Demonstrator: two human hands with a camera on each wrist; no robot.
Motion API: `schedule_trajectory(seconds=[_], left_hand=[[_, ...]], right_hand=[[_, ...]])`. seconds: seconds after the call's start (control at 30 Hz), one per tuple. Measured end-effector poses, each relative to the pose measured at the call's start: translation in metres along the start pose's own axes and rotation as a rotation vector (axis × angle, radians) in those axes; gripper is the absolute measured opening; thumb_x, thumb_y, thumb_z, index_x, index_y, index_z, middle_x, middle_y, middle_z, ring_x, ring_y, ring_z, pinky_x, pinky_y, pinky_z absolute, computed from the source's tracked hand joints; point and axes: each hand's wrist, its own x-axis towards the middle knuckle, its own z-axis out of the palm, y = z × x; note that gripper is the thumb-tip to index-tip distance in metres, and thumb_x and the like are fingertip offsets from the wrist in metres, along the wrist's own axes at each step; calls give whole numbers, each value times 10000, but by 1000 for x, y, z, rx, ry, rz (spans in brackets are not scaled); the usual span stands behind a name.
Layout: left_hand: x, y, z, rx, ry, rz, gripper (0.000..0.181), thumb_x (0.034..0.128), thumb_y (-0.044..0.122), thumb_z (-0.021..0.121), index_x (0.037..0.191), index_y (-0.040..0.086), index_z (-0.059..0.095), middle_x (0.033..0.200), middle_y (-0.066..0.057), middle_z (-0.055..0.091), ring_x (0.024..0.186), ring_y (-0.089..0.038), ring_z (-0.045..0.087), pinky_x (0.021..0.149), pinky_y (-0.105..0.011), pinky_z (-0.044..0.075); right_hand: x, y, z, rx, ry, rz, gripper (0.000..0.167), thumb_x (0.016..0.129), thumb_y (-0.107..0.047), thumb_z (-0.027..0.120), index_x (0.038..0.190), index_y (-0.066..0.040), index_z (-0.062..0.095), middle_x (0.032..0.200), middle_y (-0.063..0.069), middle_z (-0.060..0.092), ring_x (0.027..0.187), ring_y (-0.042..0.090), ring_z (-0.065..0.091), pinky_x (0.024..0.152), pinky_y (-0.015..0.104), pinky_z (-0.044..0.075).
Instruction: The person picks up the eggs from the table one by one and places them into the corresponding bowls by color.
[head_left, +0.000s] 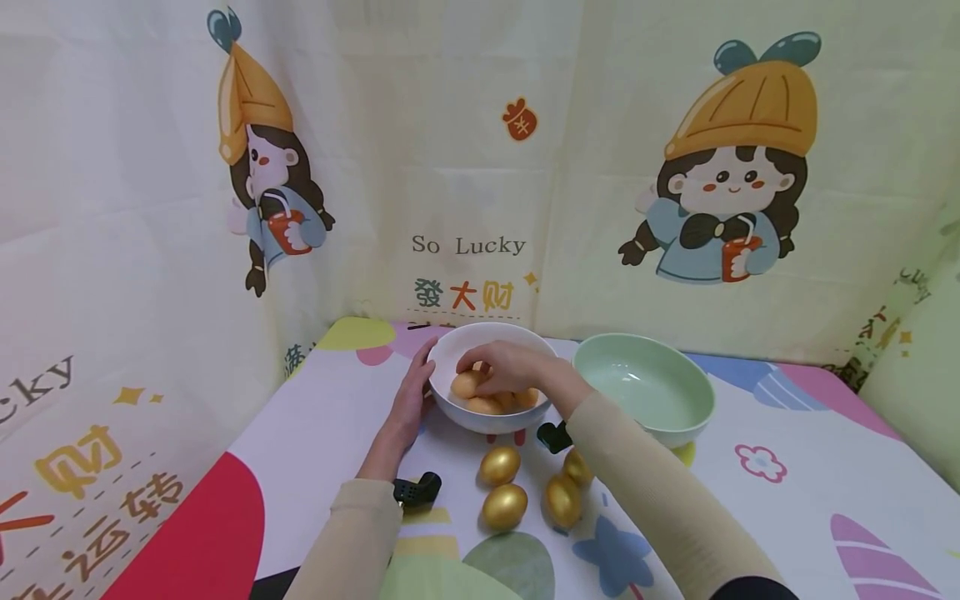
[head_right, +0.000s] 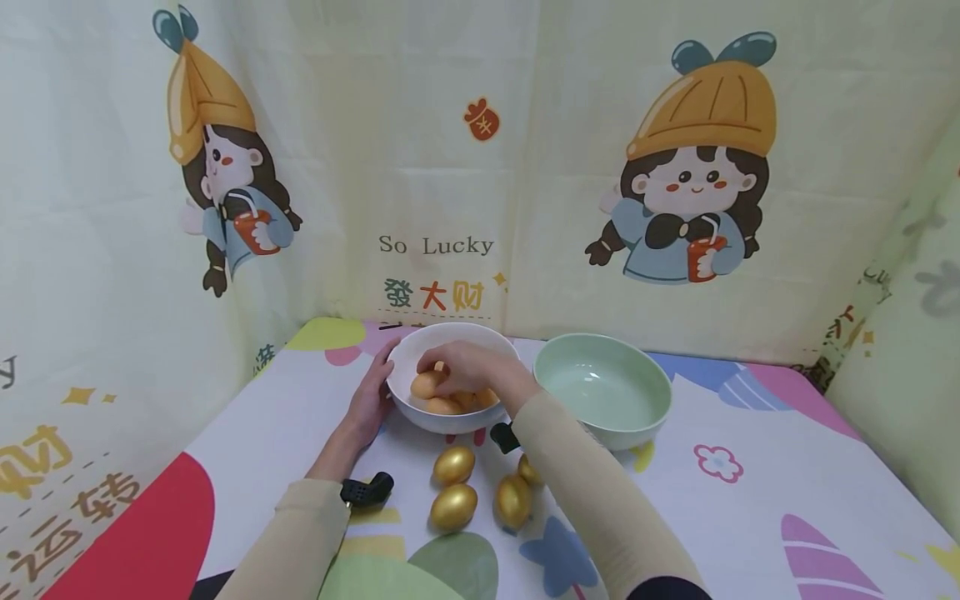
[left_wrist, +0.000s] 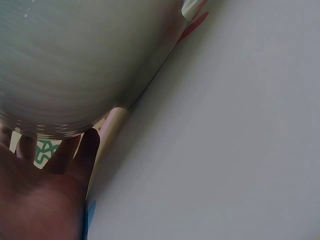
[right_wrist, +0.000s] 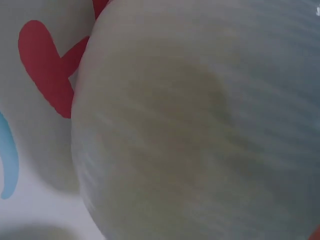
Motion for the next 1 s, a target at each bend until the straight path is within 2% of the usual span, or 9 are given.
schedule_trajectory(seconds=[0.2,0.5,0.83,1.0], left_hand=[[2,0,-1,-18,-5,1,538,1061,383,369,1589,315,298,1599,14,334,1436,-320,330,1154,-589,227],[1,1,-1,-10,-9,-1,522,1061,389,381,1577,353,308,1604,5,322,1444,-324,313,1150,-602,229],[2,1,-1,5,-5,-4,529,1059,385,389,1580,347,305,1599,4,329,1444,-328,313,1149,-604,229],[0,1,-1,-5,-6,-4,538,1064,384,379,1591,318,292,1608,3,316,1450,-331,302,1152,-606,220]], right_hand=[[6,-2,2,-70,-10,1,341,905,-249,779,1234,-232,690,1046,-101,651,997,135,566,938,301,456],[15,-8,6,-123,-19,15,327,914,-289,763,1231,-238,702,1033,-112,657,992,133,555,970,354,421],[20,-9,8,-117,-7,-8,333,890,-277,793,1198,-180,709,1077,-75,673,1002,142,572,991,315,441],[21,-8,9,-100,-33,26,359,889,-293,792,1223,-194,703,1103,-76,675,1016,141,569,1011,324,432]])
